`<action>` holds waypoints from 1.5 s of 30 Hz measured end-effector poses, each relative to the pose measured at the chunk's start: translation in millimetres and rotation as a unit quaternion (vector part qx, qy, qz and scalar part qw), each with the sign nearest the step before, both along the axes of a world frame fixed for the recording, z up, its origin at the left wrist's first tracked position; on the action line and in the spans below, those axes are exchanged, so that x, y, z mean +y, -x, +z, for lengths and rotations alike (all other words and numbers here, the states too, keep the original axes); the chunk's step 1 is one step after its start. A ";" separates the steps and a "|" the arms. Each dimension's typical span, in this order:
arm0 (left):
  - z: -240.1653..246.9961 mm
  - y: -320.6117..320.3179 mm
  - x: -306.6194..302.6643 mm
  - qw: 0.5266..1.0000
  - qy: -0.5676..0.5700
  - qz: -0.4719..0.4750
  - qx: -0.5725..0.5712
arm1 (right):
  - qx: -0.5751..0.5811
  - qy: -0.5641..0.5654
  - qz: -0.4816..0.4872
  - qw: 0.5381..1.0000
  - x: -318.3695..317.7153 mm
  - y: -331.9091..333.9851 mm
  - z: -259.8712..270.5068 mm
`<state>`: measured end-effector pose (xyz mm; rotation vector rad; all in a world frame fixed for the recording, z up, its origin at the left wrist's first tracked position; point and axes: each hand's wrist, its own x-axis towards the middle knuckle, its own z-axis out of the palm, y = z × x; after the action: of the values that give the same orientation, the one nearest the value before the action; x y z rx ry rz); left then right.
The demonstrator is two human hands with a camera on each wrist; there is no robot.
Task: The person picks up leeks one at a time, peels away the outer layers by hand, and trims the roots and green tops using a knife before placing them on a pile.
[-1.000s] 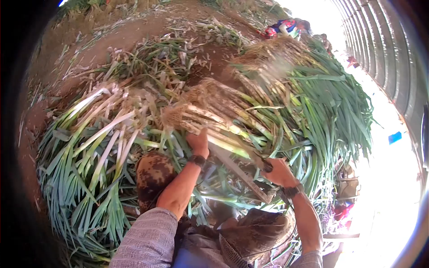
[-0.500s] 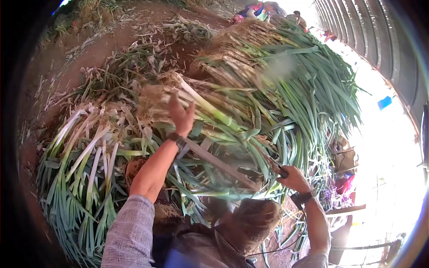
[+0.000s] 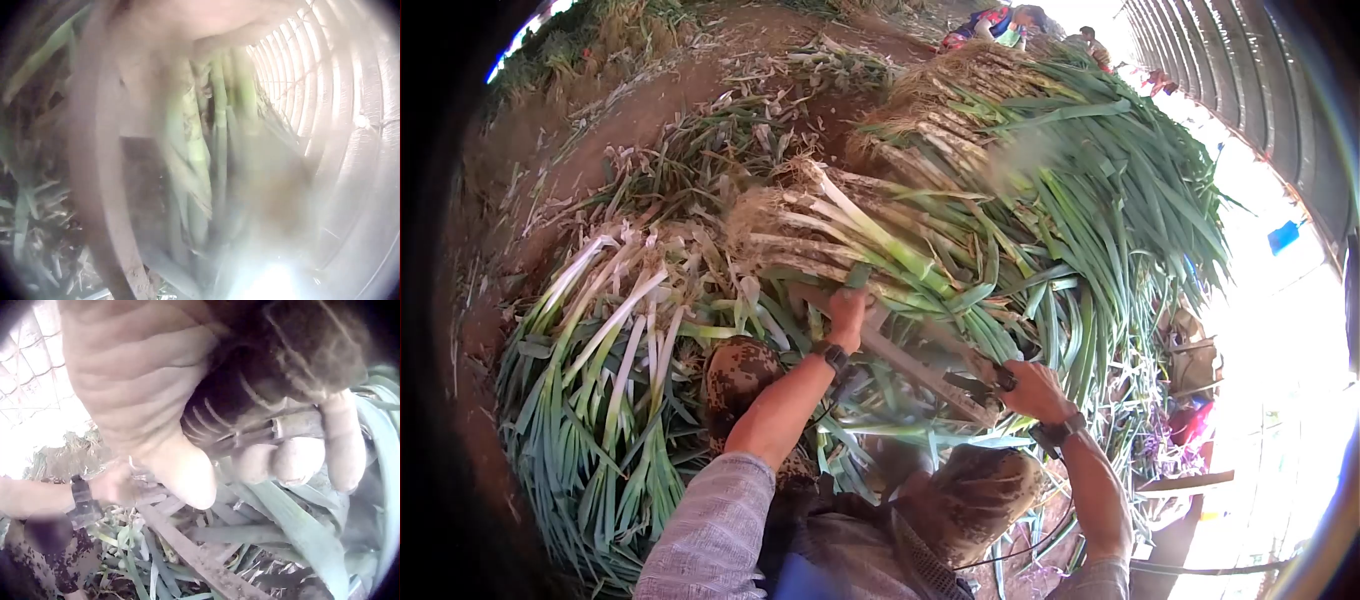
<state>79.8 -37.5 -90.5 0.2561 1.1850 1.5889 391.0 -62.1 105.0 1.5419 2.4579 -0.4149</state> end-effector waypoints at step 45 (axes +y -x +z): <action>136.9 -165.4 207.7 0.437 -0.145 -0.336 0.822 | 0.259 -0.075 -0.413 0.870 -22.8 -258.5 -39.2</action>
<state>245.2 170.2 46.3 2.5890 1.6257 0.2886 649.5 -84.9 65.8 2.8380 2.0131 -0.8785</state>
